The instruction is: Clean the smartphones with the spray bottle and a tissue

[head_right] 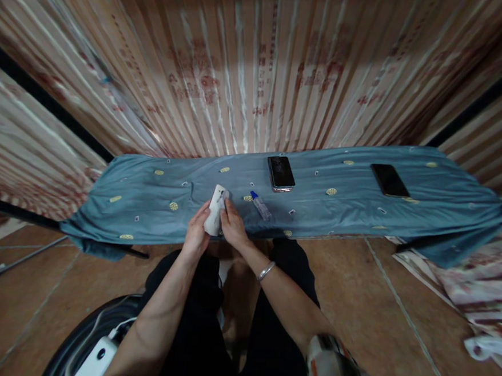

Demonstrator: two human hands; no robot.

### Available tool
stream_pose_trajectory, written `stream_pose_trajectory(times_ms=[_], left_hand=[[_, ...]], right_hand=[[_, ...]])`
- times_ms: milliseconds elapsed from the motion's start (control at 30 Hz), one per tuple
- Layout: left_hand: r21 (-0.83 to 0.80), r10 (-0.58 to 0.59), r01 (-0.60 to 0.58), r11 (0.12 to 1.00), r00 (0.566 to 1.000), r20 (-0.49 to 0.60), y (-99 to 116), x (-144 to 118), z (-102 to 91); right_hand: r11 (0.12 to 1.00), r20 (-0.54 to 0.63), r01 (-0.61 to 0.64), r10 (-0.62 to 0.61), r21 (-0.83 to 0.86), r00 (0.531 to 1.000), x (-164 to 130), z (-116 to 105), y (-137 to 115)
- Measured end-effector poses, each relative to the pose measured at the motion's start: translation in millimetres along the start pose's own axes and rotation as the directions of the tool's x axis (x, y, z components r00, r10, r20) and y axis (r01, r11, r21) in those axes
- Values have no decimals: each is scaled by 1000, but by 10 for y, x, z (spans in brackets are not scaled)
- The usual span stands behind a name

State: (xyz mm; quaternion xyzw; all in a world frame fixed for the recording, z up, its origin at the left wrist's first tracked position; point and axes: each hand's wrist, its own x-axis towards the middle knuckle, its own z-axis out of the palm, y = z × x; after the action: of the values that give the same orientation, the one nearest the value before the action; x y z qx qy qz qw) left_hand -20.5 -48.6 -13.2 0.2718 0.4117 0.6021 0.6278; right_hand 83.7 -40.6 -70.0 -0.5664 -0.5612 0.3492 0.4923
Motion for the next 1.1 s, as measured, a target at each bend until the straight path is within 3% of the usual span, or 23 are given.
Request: stream_pose_trajectory(times_ms=[233, 433, 600, 733, 867, 1100], left_hand=[[-13, 20, -20, 1000, 1000, -10, 13, 39, 1], [-19, -12, 9, 1000, 989, -145, 6, 39, 52], [-7, -39, 38, 999, 989, -142, 13, 24, 59], [59, -9, 16, 998, 992, -122, -3, 24, 45], [70, 4, 2, 998, 996, -89, -20, 26, 44], [33, -14, 15, 999, 999, -36, -25, -20, 72]], right_hand=[[971, 63, 217, -212, -95, 975, -213, 18, -97], [880, 109, 442, -428, -175, 897, -344, 1, -210], [780, 155, 581, -560, -230, 814, -345, -30, -259], [732, 162, 626, -607, -270, 778, -319, -51, -289], [728, 184, 622, -595, -288, 782, -282, -88, -325], [777, 157, 542, -521, -320, 839, -123, -152, -307]])
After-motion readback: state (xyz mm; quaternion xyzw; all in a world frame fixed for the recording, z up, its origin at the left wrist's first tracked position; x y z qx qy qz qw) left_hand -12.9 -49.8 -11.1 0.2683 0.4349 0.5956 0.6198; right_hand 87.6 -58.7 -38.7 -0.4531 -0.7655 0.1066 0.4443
